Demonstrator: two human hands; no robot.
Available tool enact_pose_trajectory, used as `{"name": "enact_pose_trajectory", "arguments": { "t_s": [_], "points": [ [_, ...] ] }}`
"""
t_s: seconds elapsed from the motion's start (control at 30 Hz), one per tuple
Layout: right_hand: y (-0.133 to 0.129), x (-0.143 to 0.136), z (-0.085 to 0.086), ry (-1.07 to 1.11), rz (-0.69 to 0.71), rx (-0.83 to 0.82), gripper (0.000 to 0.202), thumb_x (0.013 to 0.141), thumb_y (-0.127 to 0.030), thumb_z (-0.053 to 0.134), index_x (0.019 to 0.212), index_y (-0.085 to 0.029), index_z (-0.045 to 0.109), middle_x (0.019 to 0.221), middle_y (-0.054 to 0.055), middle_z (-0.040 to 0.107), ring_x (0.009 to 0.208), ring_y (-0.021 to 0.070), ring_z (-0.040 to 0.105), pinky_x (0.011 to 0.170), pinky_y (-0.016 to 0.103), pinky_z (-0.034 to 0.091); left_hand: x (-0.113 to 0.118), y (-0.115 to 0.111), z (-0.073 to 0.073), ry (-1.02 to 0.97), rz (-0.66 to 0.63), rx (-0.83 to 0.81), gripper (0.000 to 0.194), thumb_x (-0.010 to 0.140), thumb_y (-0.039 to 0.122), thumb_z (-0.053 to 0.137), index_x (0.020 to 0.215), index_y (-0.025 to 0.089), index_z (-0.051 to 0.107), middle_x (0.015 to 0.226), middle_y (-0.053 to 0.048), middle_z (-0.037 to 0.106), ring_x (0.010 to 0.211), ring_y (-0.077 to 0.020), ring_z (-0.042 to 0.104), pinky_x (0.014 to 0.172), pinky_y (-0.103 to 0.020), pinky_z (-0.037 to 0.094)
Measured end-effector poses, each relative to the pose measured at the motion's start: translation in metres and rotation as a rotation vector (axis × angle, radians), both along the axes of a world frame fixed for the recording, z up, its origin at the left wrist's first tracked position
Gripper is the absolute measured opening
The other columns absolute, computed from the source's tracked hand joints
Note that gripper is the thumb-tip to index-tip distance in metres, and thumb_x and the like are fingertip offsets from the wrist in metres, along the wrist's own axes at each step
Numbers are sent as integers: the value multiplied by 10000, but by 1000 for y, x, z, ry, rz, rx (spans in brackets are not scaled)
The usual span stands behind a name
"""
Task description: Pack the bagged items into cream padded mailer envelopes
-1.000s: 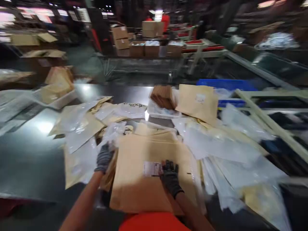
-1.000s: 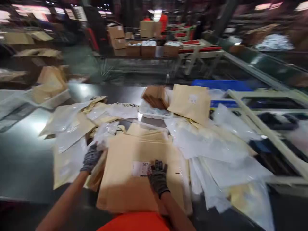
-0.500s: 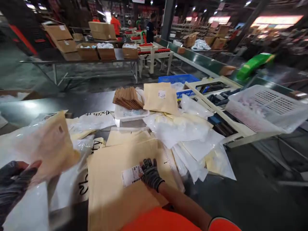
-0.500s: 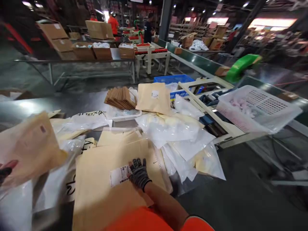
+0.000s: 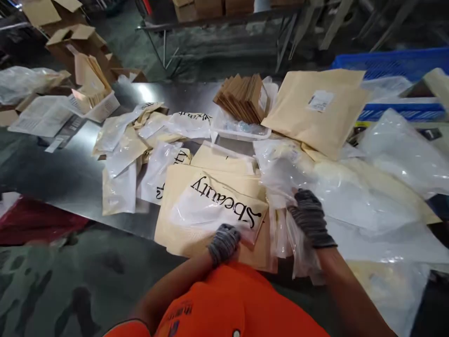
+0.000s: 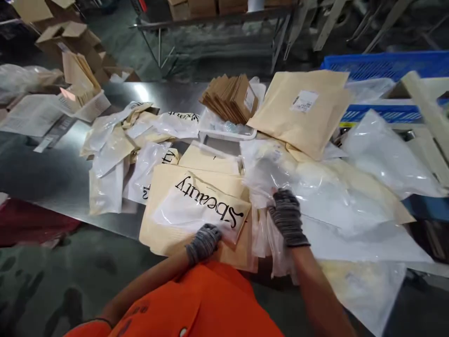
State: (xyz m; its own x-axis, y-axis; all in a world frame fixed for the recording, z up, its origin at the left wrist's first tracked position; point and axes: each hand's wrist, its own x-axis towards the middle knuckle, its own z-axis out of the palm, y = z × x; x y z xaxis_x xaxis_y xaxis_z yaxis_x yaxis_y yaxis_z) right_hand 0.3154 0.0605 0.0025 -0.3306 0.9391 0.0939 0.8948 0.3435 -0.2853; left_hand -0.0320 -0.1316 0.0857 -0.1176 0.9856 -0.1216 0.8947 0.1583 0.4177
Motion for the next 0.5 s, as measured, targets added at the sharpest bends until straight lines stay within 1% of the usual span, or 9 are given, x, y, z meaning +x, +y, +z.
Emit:
{"name": "enact_pose_trajectory", "arguments": {
  "t_s": [0.07, 0.13, 0.2, 0.3, 0.33, 0.37, 0.43, 0.47, 0.5],
  "points": [
    [27, 17, 3, -97, -19, -7, 564, 1016, -251, 616, 1502, 29, 676, 1491, 380, 688, 1394, 470, 662, 1223, 587, 498, 12, 3, -12, -15, -28, -7, 707, 983, 601, 757, 1645, 381, 642, 1563, -82, 754, 1488, -401, 660, 1174, -580, 627],
    [42, 18, 7, -146, -5, -116, 521, 1014, -217, 649, 1479, 14, 695, 1436, 366, 721, 1313, 429, 692, 1154, 507, 507, 14, 8, -22, -21, -70, -15, 609, 1016, 532, 743, 1598, 361, 692, 1578, -81, 748, 1503, -378, 658, 1215, -551, 608],
    [47, 11, 12, -147, -28, -206, 408, 1045, -196, 629, 1404, -42, 748, 1313, 306, 786, 1177, 355, 729, 1057, 422, 508, 4, 10, -33, 34, -147, -64, 640, 998, 460, 790, 1608, 295, 689, 1656, -121, 690, 1571, -386, 608, 1303, -555, 536],
    [45, 3, 21, -154, -139, -248, 329, 1094, -195, 562, 1268, -29, 787, 1128, 291, 810, 994, 310, 725, 909, 375, 478, -18, 3, -52, 216, -310, -245, 840, 865, 332, 931, 1645, 208, 644, 1745, -216, 580, 1643, -483, 509, 1363, -695, 415],
    [43, 2, 24, -155, -178, -246, 342, 1104, -186, 528, 1252, -15, 784, 1109, 296, 807, 964, 302, 716, 883, 369, 464, -24, -1, -58, 256, -346, -298, 781, 861, 268, 918, 1602, 204, 679, 1721, -227, 602, 1623, -492, 533, 1345, -728, 420],
    [42, 2, 28, -141, -223, -238, 361, 1108, -174, 493, 1251, -7, 779, 1111, 295, 805, 949, 291, 709, 868, 359, 455, -27, -3, -62, 255, -355, -313, 631, 880, 195, 869, 1499, 195, 749, 1650, -230, 669, 1571, -478, 596, 1321, -732, 448],
    [41, 5, 37, -75, -347, -201, 389, 1105, -165, 454, 1287, -17, 765, 1152, 275, 808, 944, 269, 699, 854, 336, 448, -28, -4, -59, 170, -324, -245, 306, 940, 98, 724, 1211, 178, 842, 1381, -206, 827, 1373, -401, 760, 1264, -659, 539],
    [41, 8, 42, -34, -425, -176, 398, 1099, -169, 451, 1303, -24, 761, 1170, 266, 811, 940, 263, 695, 850, 331, 445, -26, -1, -51, 106, -291, -175, 226, 978, 106, 666, 1100, 183, 840, 1229, -181, 866, 1241, -356, 815, 1209, -598, 594],
    [43, 12, 47, 4, -505, -148, 403, 1090, -174, 457, 1306, -27, 764, 1185, 262, 813, 937, 262, 691, 847, 331, 444, -24, 4, -36, 28, -241, -93, 202, 1024, 151, 628, 1034, 194, 824, 1095, -149, 871, 1107, -316, 838, 1135, -533, 641]
  ]
}}
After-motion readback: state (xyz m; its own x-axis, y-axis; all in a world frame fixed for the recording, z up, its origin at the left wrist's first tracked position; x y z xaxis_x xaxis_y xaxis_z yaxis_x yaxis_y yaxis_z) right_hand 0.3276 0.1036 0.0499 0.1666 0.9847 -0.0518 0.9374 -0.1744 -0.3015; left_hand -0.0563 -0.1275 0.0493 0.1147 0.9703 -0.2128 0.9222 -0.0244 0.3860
